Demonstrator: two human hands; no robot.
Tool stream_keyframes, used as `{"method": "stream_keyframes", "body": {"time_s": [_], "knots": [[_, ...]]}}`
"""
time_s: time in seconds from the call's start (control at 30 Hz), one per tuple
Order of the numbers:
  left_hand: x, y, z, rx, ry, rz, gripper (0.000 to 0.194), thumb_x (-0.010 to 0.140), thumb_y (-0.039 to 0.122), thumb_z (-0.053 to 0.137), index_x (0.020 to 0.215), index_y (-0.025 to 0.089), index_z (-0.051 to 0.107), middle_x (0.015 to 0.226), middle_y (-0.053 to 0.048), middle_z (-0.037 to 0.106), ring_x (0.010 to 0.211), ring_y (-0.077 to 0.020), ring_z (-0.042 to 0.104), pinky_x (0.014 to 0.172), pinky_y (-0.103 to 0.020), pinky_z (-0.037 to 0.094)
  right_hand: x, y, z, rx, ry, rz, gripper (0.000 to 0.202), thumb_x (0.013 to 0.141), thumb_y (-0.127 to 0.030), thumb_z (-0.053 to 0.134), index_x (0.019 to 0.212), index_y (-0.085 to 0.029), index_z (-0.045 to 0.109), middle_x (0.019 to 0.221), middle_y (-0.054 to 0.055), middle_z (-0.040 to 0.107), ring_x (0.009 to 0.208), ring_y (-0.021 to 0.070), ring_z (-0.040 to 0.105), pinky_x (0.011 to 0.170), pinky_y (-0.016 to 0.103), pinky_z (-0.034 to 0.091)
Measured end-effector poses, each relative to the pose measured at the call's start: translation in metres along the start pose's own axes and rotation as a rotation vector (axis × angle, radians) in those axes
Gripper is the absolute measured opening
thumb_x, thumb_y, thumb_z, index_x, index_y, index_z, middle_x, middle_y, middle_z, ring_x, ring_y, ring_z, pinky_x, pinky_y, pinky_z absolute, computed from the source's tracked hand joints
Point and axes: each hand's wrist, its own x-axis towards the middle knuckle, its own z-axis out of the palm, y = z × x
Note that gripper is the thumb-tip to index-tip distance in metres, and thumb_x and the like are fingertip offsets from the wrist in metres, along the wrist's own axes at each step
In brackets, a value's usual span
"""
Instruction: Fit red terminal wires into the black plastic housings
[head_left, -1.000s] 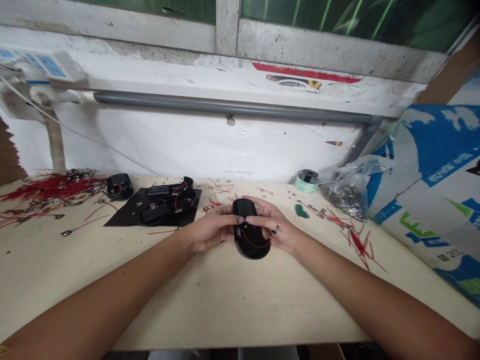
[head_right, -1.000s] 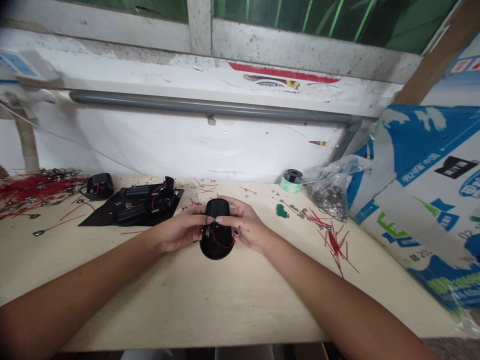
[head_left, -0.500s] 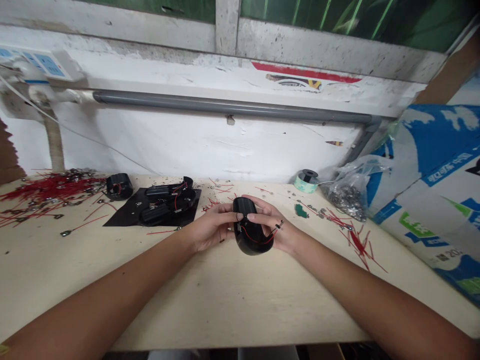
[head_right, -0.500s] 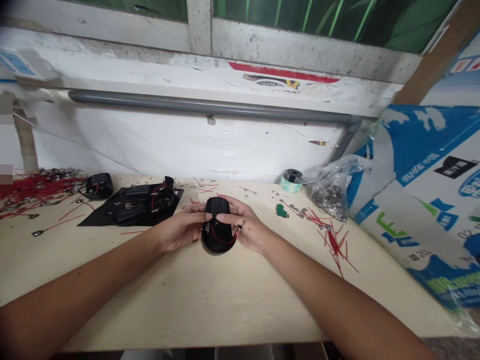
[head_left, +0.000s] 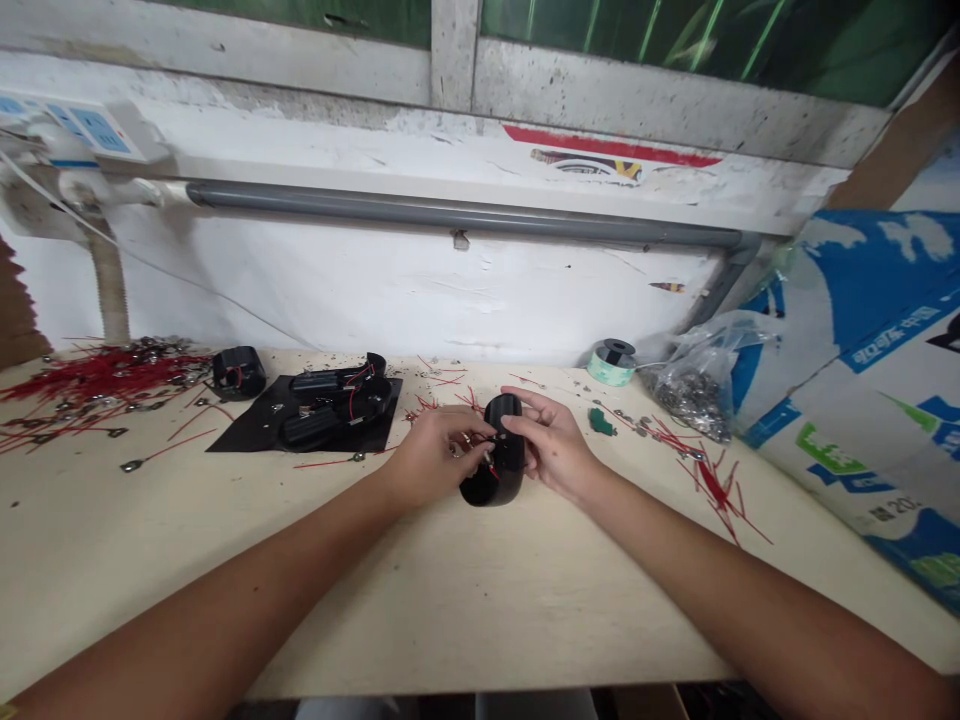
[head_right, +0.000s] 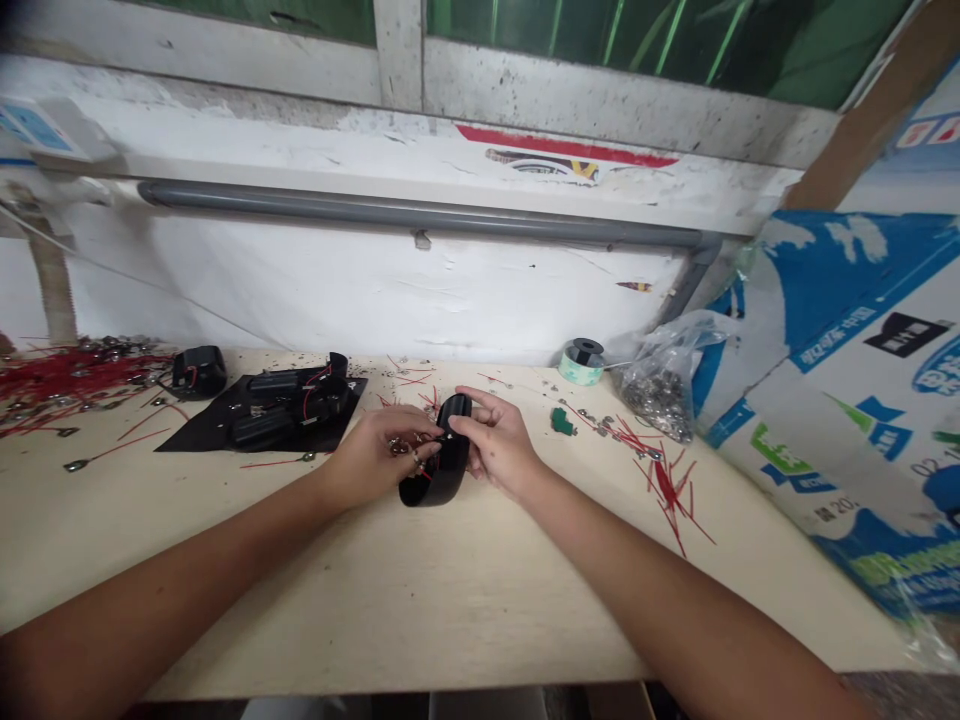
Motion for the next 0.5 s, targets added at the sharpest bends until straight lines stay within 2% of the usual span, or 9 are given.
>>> {"method": "stream_keyframes", "body": {"time_s": [0.2,0.5], "knots": [[0.000,0.007,-0.003,0.154,-0.009,0.068,0.015,0.088,0.022,0.062,0.082,0.019,0.075,0.080,-0.007,0.070,0.074,-0.0186,0.060,0.069,-0.031,0.044,0.000,-0.001,0.000,-0.035,-0.013,-0.013,0.066,0.067,-0.030,0.080,0.128,-0.015,0.059,0.050,-0.010,0.058,0.025,0.0078,0.041,0.021,0.019,0.029],[0.001,0.013,-0.004,0.317,-0.053,0.147,0.018,0.083,0.011,0.057,0.074,0.018,0.072,0.070,-0.005,0.065,0.066,-0.0173,0.057,0.064,-0.029,0.041,-0.001,0.001,0.003,-0.056,-0.012,-0.002,0.065,0.065,-0.033,0.081,0.124,-0.015,0.060,0.047,-0.012,0.053,0.024,0.0064,0.037,0.022,0.019,0.027]]}}
